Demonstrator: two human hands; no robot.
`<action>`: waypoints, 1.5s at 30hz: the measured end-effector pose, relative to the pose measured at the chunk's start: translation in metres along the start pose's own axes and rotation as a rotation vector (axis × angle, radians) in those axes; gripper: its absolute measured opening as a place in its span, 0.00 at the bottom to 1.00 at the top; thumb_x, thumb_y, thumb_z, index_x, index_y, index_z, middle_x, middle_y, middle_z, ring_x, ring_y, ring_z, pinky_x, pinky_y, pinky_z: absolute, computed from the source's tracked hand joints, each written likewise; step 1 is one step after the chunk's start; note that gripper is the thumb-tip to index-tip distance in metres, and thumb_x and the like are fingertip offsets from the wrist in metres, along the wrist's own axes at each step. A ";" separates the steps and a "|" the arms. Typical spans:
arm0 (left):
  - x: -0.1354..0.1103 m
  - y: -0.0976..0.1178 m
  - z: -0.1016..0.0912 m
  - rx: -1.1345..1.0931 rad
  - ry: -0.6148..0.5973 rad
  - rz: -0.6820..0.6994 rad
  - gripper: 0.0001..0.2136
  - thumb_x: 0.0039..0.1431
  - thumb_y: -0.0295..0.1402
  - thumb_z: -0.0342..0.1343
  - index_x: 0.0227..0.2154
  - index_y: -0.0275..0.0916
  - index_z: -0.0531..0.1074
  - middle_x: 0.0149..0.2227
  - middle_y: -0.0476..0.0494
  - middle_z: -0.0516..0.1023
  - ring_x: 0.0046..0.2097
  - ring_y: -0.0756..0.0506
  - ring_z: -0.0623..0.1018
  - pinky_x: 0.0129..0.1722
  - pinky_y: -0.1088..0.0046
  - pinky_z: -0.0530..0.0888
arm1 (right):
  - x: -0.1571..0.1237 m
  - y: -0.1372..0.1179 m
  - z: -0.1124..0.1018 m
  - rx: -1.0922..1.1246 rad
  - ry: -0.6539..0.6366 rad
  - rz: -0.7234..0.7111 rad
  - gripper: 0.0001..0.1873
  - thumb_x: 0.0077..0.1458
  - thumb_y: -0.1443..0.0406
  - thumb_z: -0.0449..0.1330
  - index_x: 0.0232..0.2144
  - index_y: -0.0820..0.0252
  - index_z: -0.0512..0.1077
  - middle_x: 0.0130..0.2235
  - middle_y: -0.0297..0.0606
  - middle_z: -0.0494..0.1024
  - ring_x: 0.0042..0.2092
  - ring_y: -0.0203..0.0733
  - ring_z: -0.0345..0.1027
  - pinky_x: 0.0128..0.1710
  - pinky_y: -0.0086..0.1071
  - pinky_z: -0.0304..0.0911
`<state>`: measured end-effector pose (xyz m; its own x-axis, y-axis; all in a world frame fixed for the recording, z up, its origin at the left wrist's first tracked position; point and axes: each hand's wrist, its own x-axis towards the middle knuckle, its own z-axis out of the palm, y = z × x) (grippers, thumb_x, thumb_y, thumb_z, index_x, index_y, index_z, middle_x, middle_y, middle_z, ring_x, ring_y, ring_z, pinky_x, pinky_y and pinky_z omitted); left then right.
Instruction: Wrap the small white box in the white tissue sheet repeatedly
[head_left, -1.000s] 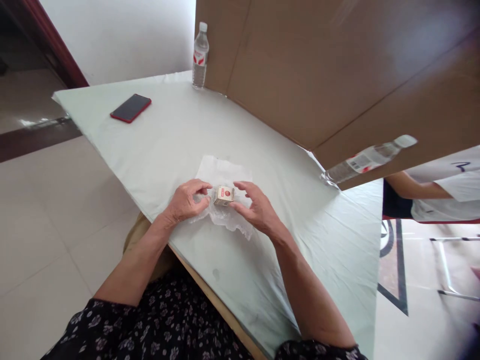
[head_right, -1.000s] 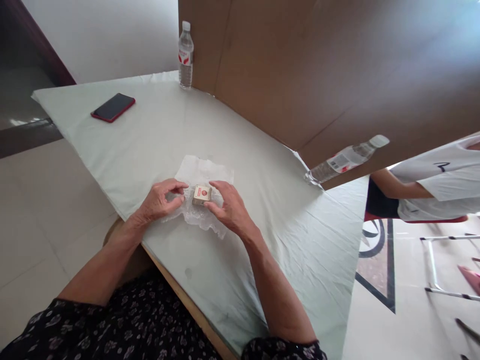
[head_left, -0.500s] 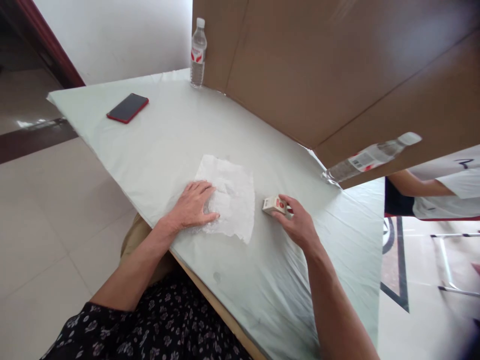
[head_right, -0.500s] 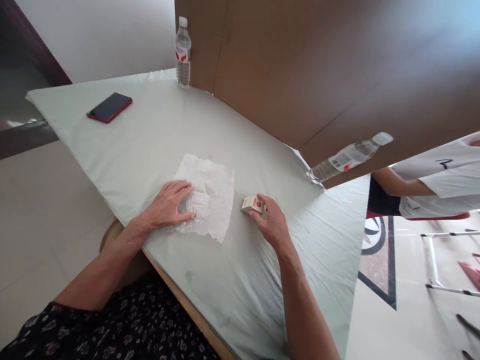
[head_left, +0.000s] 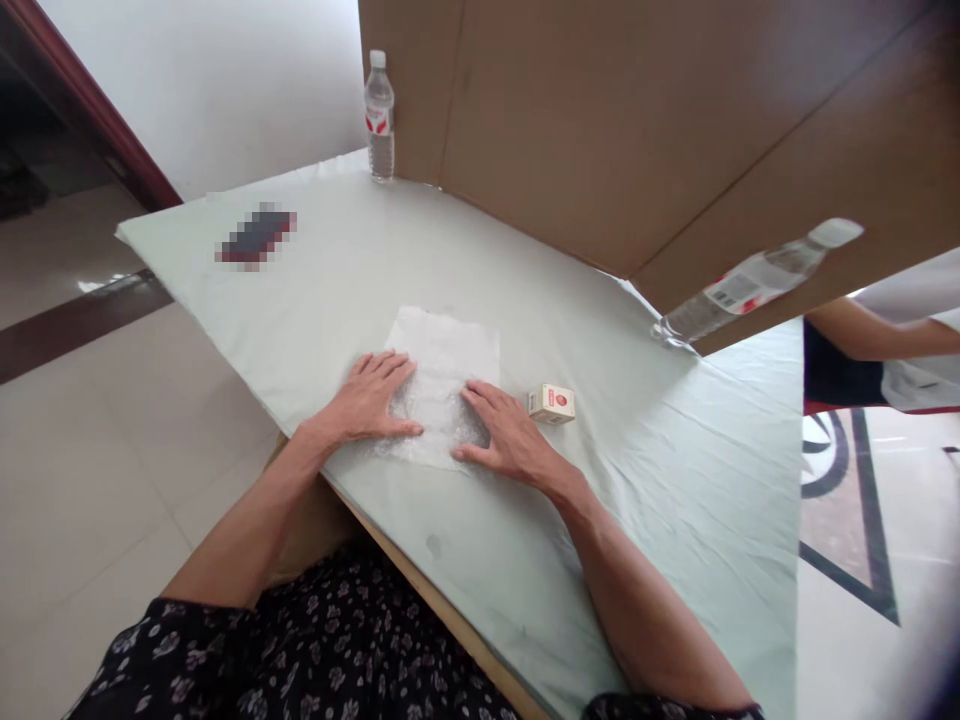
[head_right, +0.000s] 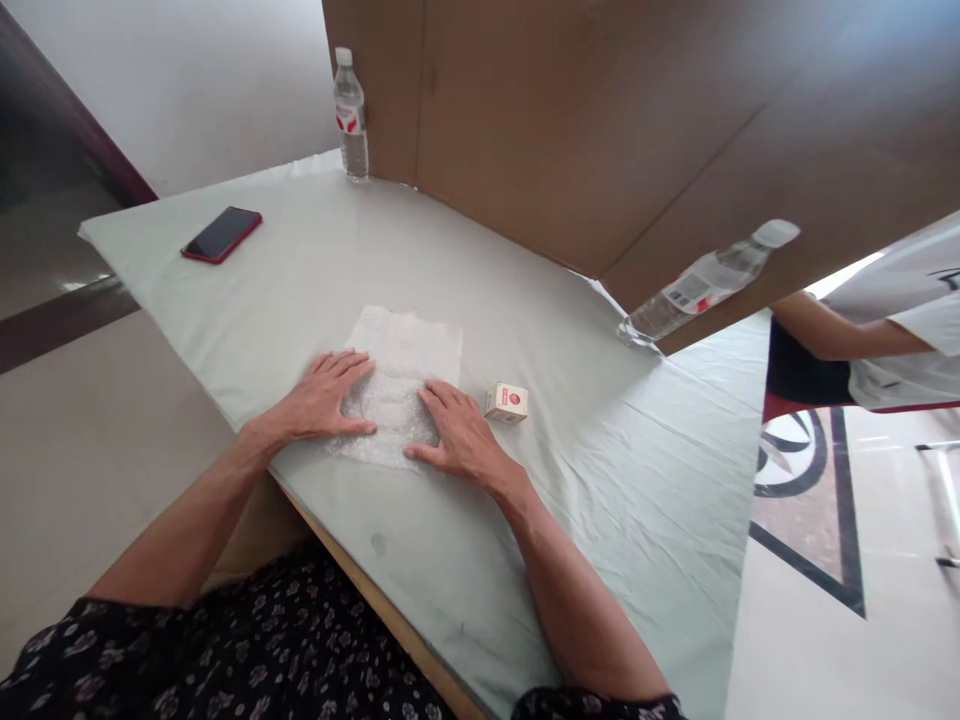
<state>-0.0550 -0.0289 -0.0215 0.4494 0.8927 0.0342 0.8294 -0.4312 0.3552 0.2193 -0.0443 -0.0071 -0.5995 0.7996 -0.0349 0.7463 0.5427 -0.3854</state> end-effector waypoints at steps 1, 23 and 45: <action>-0.002 -0.004 -0.002 0.001 -0.015 0.000 0.47 0.50 0.58 0.64 0.68 0.39 0.58 0.71 0.30 0.59 0.72 0.29 0.57 0.70 0.45 0.50 | -0.001 0.003 0.001 0.005 -0.001 -0.004 0.44 0.55 0.47 0.65 0.67 0.58 0.60 0.70 0.55 0.60 0.71 0.64 0.54 0.67 0.59 0.55; -0.040 0.009 0.013 -0.030 0.192 -0.006 0.33 0.59 0.47 0.60 0.63 0.35 0.65 0.66 0.30 0.69 0.68 0.32 0.65 0.69 0.48 0.59 | -0.005 0.011 -0.003 0.062 -0.023 -0.009 0.44 0.55 0.49 0.66 0.68 0.56 0.60 0.72 0.51 0.58 0.72 0.61 0.52 0.69 0.57 0.52; -0.039 0.011 0.012 -0.066 0.232 -0.008 0.30 0.58 0.42 0.58 0.61 0.35 0.66 0.63 0.30 0.72 0.67 0.32 0.68 0.67 0.46 0.62 | -0.032 0.030 -0.055 0.064 0.212 -0.009 0.32 0.62 0.53 0.60 0.66 0.47 0.62 0.68 0.42 0.65 0.69 0.55 0.58 0.67 0.55 0.58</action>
<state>-0.0597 -0.0702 -0.0304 0.3480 0.9058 0.2418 0.8058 -0.4208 0.4167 0.2770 -0.0399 0.0337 -0.5270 0.8345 0.1607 0.7171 0.5382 -0.4428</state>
